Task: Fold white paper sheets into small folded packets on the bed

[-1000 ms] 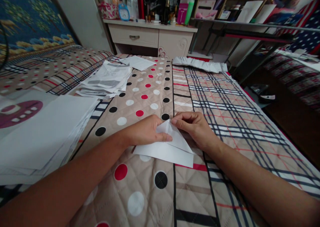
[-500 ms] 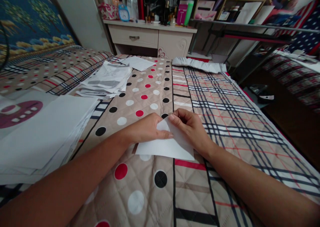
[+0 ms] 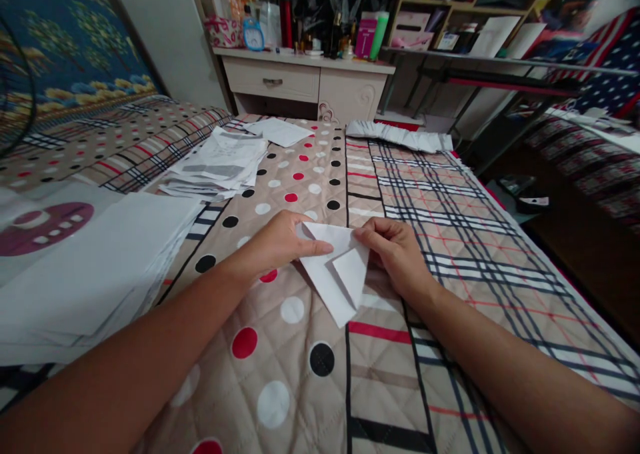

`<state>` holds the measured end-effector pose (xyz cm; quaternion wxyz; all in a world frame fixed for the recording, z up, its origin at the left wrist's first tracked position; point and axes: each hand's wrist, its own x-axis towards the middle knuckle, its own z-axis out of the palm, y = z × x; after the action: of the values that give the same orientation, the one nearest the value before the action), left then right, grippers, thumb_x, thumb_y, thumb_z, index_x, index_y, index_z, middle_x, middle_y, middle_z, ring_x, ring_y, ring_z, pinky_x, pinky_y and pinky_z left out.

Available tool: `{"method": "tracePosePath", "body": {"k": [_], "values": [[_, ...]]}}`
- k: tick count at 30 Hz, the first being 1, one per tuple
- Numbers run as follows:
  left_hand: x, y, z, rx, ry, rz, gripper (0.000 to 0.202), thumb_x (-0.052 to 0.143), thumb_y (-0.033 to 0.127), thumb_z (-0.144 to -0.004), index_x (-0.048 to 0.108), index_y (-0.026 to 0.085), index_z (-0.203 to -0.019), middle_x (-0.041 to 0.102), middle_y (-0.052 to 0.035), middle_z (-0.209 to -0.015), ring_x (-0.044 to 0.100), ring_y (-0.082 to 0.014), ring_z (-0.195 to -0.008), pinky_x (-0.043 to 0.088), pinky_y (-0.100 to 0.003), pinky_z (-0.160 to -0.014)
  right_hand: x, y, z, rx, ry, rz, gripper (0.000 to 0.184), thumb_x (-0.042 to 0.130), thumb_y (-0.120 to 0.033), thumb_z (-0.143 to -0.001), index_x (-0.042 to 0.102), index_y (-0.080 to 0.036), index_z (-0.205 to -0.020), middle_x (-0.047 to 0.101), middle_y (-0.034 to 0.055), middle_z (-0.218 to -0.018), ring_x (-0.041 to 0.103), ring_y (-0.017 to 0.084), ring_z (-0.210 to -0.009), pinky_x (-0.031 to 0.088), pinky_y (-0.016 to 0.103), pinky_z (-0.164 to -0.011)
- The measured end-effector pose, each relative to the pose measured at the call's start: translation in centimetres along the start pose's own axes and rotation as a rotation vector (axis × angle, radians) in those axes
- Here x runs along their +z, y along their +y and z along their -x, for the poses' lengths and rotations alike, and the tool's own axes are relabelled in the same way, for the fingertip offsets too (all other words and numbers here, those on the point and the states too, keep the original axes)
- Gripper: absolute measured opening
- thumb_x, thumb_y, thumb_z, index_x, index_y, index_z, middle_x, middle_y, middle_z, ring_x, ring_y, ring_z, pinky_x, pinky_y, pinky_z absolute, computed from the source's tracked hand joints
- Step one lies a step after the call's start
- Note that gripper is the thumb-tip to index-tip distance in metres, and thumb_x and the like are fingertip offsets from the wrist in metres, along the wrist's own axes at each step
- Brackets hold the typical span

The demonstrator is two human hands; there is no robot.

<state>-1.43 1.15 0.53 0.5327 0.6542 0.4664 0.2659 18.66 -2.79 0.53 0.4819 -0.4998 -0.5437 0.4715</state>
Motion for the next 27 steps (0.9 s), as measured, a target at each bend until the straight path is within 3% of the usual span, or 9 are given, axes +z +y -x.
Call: {"method": "tracePosePath", "body": {"k": [4,7,9,12,15,19,21,24,27], "values": [[-1.6,-0.5,-0.7,0.164,0.238,-0.03,0.029,0.078,0.03,-0.067,0.068,0.013,-0.089,0.072,-0.0061,-0.086,0.066,-0.0165,-0.071,0.051,-0.026,-0.062,-0.3,-0.5,0.0,0.138,-0.19,0.228,0.027,0.062,-0.029,-0.073,0.051,-0.017,-0.052,0.049,-0.004,-0.042,0.035,0.005,-0.035,0.021,0.019,-0.036],[-1.7,-0.2,-0.4,0.352,0.555,-0.257,0.033,0.077,0.023,-0.07,0.066,0.016,-0.1,0.07,-0.0059,-0.096,0.064,-0.0163,-0.08,0.051,-0.027,-0.069,-0.4,-0.5,0.4,0.148,-0.078,0.433,0.025,0.057,-0.026,-0.073,0.054,-0.017,-0.05,0.052,-0.0018,-0.04,0.038,0.006,-0.032,0.023,0.019,-0.035],[-0.9,0.2,0.3,0.484,0.644,-0.452,0.028,0.074,0.023,-0.075,0.066,0.018,-0.102,0.069,-0.0052,-0.1,0.062,-0.016,-0.085,0.05,-0.028,-0.073,-0.5,-0.2,0.6,0.124,0.011,0.512,0.025,0.054,-0.024,-0.074,0.056,-0.016,-0.051,0.055,-0.0002,-0.041,0.041,0.007,-0.032,0.024,0.019,-0.035],[1.1,0.5,1.5,0.611,0.4,-0.627,0.017,0.07,0.029,-0.082,0.068,0.019,-0.096,0.067,-0.004,-0.093,0.062,-0.0164,-0.086,0.049,-0.029,-0.076,-0.7,-0.1,0.7,0.111,0.031,0.562,0.025,0.053,-0.024,-0.075,0.057,-0.017,-0.051,0.057,0.001,-0.042,0.044,0.008,-0.031,0.026,0.02,-0.034],[2.5,0.2,2.1,0.623,0.141,-0.791,0.011,0.065,0.02,-0.086,0.072,0.021,-0.094,0.066,-0.0028,-0.088,0.061,-0.0168,-0.085,0.049,-0.029,-0.075,-1.0,-0.7,0.9,0.227,-0.07,0.54,0.025,0.052,-0.022,-0.074,0.056,-0.017,-0.049,0.056,0.0008,-0.04,0.043,0.009,-0.029,0.026,0.02,-0.032],[2.1,-0.6,1.6,0.595,0.115,-0.855,0.023,0.058,0.006,-0.085,0.074,0.021,-0.092,0.065,-0.0034,-0.087,0.06,-0.0173,-0.085,0.048,-0.03,-0.074,-1.8,-2.5,1.3,0.476,-0.425,0.479,0.028,0.053,-0.019,-0.072,0.058,-0.017,-0.045,0.055,0.0015,-0.037,0.042,0.01,-0.028,0.03,0.021,-0.031],[1.6,-0.9,1.2,0.607,0.105,-0.822,0.026,0.056,0.003,-0.085,0.074,0.02,-0.093,0.064,-0.0037,-0.087,0.06,-0.0165,-0.083,0.048,-0.03,-0.073,-2.6,-3.1,1.1,0.435,-0.505,0.565,0.031,0.056,-0.021,-0.074,0.058,-0.018,-0.043,0.052,0.0006,-0.035,0.042,0.01,-0.029,0.028,0.022,-0.032],[1.5,-1.3,1.0,0.648,0.077,-0.772,0.024,0.053,0.005,-0.088,0.073,0.018,-0.094,0.063,-0.0044,-0.087,0.059,-0.0158,-0.081,0.048,-0.029,-0.072,-3.9,-2.9,0.1,0.161,-0.26,0.702,0.037,0.058,-0.031,-0.081,0.055,-0.018,-0.046,0.047,-0.002,-0.038,0.039,0.009,-0.034,0.025,0.022,-0.036],[2.0,-1.3,1.0,0.645,0.059,-0.739,0.014,0.059,0.018,-0.09,0.071,0.016,-0.094,0.062,-0.0048,-0.089,0.059,-0.0164,-0.083,0.049,-0.03,-0.075,-4.3,-1.7,-0.8,-0.156,-0.013,0.707,0.023,0.068,-0.038,-0.078,0.063,-0.017,-0.07,0.059,-0.0009,-0.062,0.048,0.01,-0.049,0.034,0.023,-0.045]]}}
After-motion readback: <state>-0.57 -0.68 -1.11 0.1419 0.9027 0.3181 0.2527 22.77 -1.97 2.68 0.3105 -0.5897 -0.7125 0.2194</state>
